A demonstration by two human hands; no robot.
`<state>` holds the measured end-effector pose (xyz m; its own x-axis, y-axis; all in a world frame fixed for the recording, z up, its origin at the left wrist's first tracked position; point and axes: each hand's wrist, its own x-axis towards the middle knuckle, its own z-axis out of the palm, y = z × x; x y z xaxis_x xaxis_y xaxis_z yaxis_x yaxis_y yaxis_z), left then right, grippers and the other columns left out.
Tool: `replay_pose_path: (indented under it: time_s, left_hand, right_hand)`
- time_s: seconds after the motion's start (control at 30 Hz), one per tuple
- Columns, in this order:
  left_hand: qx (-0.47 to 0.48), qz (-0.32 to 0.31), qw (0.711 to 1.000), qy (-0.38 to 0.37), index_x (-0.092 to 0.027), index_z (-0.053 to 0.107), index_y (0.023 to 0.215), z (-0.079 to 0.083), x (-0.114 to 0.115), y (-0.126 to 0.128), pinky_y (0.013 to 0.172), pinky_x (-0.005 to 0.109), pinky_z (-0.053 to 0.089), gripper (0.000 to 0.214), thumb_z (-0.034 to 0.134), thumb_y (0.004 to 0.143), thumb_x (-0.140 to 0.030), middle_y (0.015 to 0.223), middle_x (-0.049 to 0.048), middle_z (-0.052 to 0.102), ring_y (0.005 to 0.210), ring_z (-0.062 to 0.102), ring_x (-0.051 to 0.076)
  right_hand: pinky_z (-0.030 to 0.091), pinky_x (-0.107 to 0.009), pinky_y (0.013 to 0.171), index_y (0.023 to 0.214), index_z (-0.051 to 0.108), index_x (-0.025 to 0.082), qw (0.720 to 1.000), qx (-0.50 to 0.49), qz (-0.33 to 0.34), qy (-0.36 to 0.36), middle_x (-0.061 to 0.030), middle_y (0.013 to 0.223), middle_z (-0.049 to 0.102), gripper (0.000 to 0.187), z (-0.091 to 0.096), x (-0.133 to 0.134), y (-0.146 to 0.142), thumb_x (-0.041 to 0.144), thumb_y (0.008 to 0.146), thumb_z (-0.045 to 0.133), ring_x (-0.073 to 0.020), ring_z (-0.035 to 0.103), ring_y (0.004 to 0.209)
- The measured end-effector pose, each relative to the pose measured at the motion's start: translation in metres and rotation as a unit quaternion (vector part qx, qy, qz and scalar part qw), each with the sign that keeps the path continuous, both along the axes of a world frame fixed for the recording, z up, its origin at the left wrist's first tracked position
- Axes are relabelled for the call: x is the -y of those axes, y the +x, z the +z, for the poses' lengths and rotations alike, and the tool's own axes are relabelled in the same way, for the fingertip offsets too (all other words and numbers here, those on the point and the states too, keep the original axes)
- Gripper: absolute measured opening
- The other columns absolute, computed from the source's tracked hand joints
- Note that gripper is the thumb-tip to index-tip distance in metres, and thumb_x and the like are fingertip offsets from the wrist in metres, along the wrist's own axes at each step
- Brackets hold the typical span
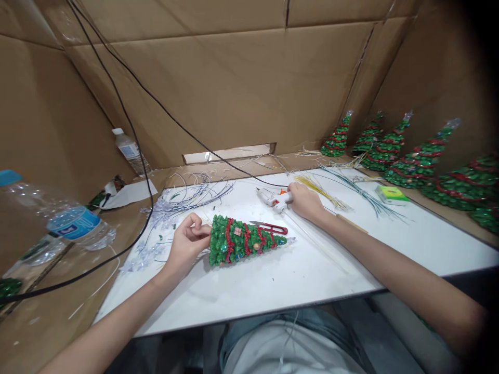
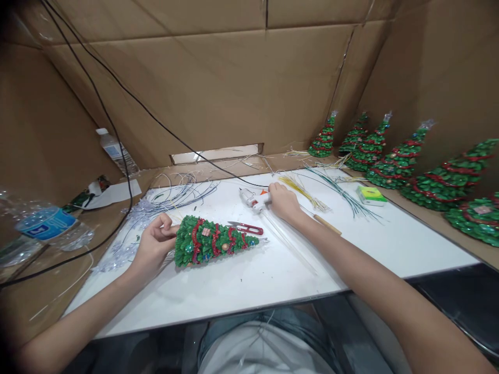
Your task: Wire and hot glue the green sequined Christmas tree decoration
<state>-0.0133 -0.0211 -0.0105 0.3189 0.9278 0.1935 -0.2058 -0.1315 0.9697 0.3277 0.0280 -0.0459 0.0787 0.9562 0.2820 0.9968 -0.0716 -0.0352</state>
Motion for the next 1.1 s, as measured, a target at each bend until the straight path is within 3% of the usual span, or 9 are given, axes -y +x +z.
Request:
replay_pose_path:
  time_s: [0.43,1.1]
  left_hand:
    - [0.004,-0.004,1.0,-0.003,-0.022,0.035,0.077,-0.0013,-0.0008,0.0,0.05,0.015,0.04,0.051,0.082,0.064,-0.005,0.05,-0.0142,0.048,0.048,0.048,0.006]
    - [-0.01,0.011,1.0,0.013,-0.023,0.036,0.078,-0.0023,-0.0006,-0.0011,0.055,0.019,0.045,0.05,0.082,0.065,-0.011,0.054,-0.0092,0.063,0.052,0.056,0.01]
  right_hand:
    - [0.052,-0.042,0.088,0.114,0.06,0.015,1.0,-0.002,0.002,-0.001,-0.0074,0.115,0.062,0.029,0.0001,0.0001,-0.0001,0.036,0.094,0.058,-0.0212,0.06,0.105]
    - [0.047,-0.036,0.084,0.11,0.057,0.014,1.0,-0.005,0.006,-0.001,-0.0079,0.111,0.061,0.021,-0.0014,-0.0006,0.0007,0.028,0.093,0.055,-0.021,0.057,0.104]
